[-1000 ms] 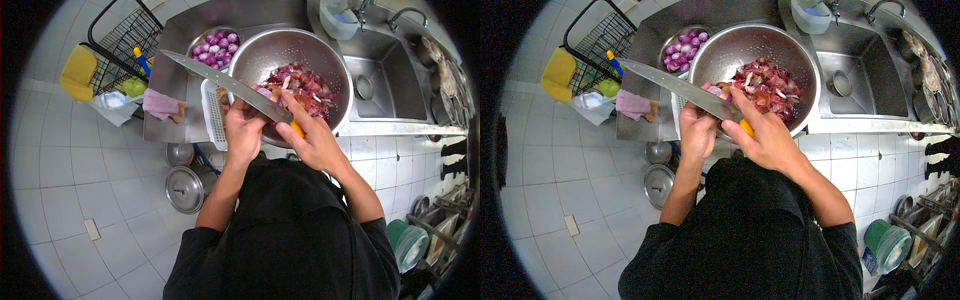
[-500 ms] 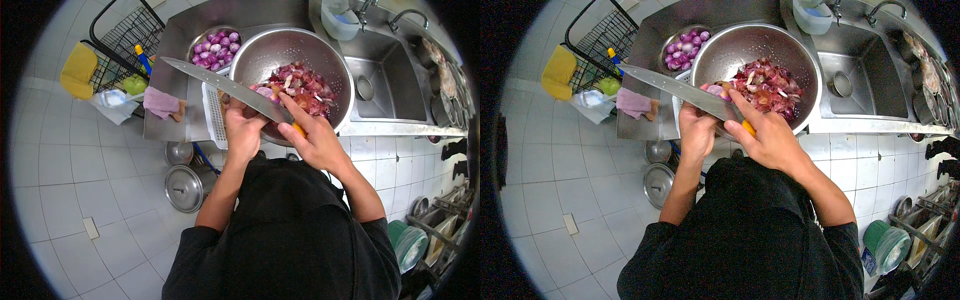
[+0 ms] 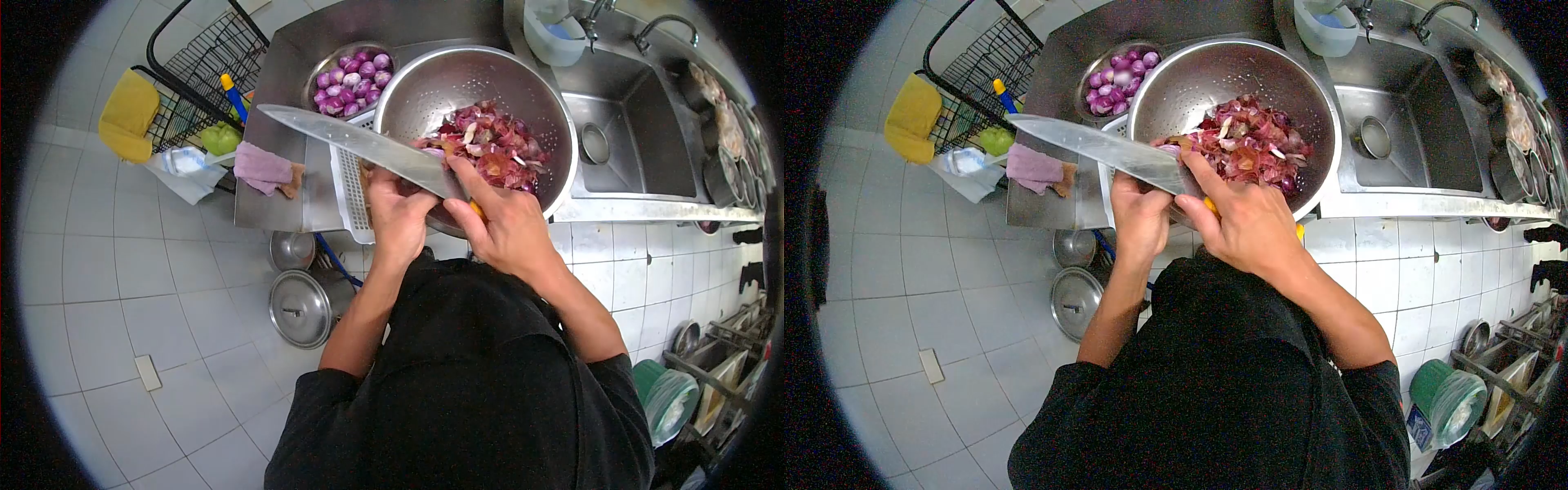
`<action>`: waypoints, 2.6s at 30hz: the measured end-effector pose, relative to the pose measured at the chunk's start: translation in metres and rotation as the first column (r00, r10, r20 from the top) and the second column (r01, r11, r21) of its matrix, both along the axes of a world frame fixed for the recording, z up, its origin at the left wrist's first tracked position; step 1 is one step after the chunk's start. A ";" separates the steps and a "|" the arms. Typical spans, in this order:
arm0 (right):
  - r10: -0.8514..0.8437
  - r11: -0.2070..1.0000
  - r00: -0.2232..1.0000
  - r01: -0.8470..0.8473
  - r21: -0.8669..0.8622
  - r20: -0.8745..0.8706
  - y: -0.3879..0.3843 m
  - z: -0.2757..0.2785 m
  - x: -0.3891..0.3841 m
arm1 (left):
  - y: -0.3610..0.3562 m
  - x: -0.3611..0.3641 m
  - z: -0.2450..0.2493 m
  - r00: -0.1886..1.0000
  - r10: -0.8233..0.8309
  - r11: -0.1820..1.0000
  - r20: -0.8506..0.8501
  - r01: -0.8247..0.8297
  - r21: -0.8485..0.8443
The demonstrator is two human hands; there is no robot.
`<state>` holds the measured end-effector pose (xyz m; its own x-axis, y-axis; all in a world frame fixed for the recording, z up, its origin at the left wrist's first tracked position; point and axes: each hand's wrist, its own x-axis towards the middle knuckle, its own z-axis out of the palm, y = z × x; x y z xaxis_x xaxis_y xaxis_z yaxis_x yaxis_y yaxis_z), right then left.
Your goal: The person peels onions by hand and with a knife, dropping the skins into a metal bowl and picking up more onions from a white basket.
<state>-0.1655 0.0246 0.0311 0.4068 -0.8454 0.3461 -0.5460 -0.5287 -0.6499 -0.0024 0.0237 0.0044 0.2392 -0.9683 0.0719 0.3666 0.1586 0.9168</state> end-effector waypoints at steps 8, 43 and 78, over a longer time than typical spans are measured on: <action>0.006 0.794 0.918 -0.245 0.556 0.396 -0.020 0.020 -0.017 | -0.003 0.017 -0.006 0.983 -0.150 0.988 -0.105 0.144 -0.062; -0.263 0.512 0.776 -0.392 0.764 0.574 -0.028 0.003 -0.018 | -0.012 0.010 -0.010 0.923 -0.248 0.958 -0.293 0.279 0.070; -0.193 0.785 0.962 0.033 0.619 0.194 -0.044 -0.016 -0.042 | -0.011 0.007 0.001 0.988 -0.156 0.988 -0.009 0.156 -0.001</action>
